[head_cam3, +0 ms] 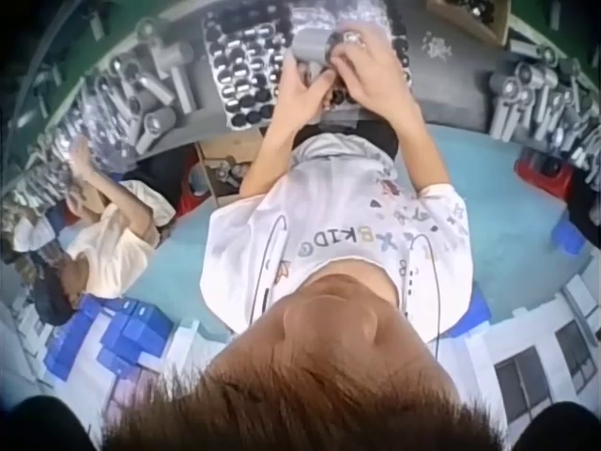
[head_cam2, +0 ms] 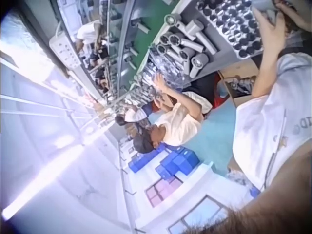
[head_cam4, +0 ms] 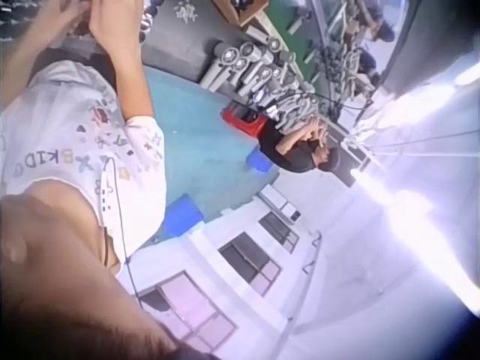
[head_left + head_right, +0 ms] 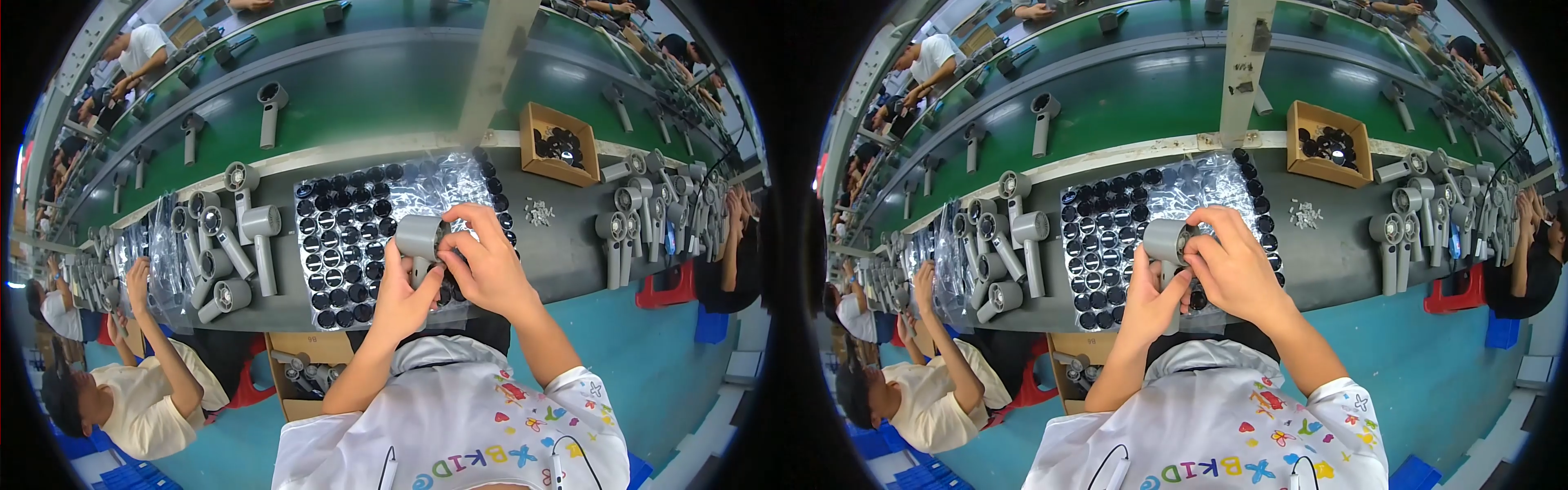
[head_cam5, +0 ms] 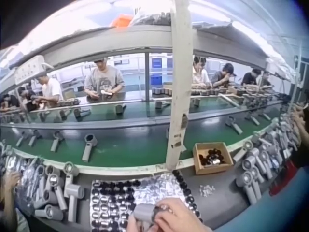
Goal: The person assembles small mechanical components by hand, taking internal components from a storage tray and fitting them into a mechanical housing.
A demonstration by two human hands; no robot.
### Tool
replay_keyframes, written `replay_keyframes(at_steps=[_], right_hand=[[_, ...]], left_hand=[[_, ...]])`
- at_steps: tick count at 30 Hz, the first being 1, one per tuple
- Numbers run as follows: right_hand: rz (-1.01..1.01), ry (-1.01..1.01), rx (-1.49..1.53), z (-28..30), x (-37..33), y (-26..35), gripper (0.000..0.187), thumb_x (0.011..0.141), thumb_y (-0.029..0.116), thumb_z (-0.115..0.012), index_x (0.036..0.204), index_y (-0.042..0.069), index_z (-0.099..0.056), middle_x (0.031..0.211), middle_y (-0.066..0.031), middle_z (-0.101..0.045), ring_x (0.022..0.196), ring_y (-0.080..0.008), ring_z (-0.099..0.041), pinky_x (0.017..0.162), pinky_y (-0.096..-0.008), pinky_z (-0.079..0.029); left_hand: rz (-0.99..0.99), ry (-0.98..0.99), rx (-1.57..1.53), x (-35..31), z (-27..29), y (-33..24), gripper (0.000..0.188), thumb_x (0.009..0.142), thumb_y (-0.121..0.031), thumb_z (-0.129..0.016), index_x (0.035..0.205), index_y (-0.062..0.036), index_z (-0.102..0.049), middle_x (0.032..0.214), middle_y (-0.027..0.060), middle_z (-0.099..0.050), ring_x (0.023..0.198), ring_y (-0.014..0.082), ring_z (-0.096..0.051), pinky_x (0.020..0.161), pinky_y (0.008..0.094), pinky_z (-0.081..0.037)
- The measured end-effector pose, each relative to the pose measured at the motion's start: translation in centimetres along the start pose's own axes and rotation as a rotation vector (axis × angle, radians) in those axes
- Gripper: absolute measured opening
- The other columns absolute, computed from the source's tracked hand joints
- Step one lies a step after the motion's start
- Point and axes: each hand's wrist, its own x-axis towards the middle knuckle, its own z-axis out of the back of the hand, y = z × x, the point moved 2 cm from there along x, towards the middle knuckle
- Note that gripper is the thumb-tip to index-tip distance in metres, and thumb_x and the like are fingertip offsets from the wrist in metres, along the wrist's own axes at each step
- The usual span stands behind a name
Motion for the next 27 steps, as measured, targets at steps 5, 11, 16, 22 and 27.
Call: replay_keyframes(at_steps=[5, 11, 16, 22, 27], right_hand=[[0.024, 0.004, -0.054, -0.1, 0.1, 0.2, 0.018, 0.078, -0.001, -0.074, 0.089, 0.003, -0.06, 0.12, -0.0136, -0.057, 0.113, -0.0391, -0.057, 0.092, -0.0461, -0.051], [-0.022, 0.044, 0.075, -1.0, -0.4, 0.2, 0.018, 0.08, -0.002, -0.073, 0.097, 0.001, -0.066, 0.126, -0.0162, -0.058, 0.117, -0.038, -0.055, 0.094, -0.0441, -0.049], [-0.015, 0.094, 0.134, -2.2, -1.2, 1.1, 0.028, 0.085, -0.002, -0.067, 0.112, 0.001, -0.07, 0.138, -0.0176, -0.054, 0.123, -0.0366, -0.054, 0.096, -0.0433, -0.05], [-0.07, 0.167, 0.396, -3.8, 0.4, 0.7, 0.055, 0.086, -0.002, -0.066, 0.14, 0.01, -0.061, 0.149, -0.017, -0.045, 0.124, -0.0328, -0.055, 0.102, -0.0437, -0.049], [0.013, 0.045, 0.162, -6.4, 4.8, -3.0, 0.026, 0.084, 0.002, -0.072, 0.11, 0.007, -0.072, 0.128, -0.0138, -0.058, 0.103, -0.0282, -0.065, 0.089, -0.038, -0.054]], left_hand=[[0.017, 0.012, -0.014, 0.0, 0.3, -0.3, 0.057, 0.098, -0.002, -0.061, 0.143, -0.0053, -0.027, 0.098, 0.0097, -0.065, 0.064, 0.009, -0.061, 0.051, 0.0237, -0.049], [0.063, 0.015, -0.111, -0.3, 0.8, -0.1, 0.05, 0.097, 0.003, -0.057, 0.139, -0.0062, -0.033, 0.097, 0.0101, -0.062, 0.063, 0.0112, -0.059, 0.05, 0.0262, -0.048], [0.062, -0.032, -0.128, -0.7, 2.2, 0.4, 0.05, 0.096, 0.003, -0.058, 0.139, -0.0072, -0.034, 0.098, 0.0094, -0.062, 0.064, 0.0124, -0.059, 0.05, 0.027, -0.049], [0.063, -0.071, -0.528, -1.1, 6.0, 0.1, 0.041, 0.096, -0.006, -0.063, 0.132, -0.0052, -0.043, 0.099, 0.0144, -0.064, 0.065, 0.019, -0.061, 0.056, 0.0337, -0.053], [0.005, -0.13, -0.641, -1.0, 7.4, 0.9, 0.039, 0.097, -0.01, -0.06, 0.132, -0.0066, -0.043, 0.098, 0.0138, -0.063, 0.073, 0.0199, -0.061, 0.072, 0.0409, -0.056]])
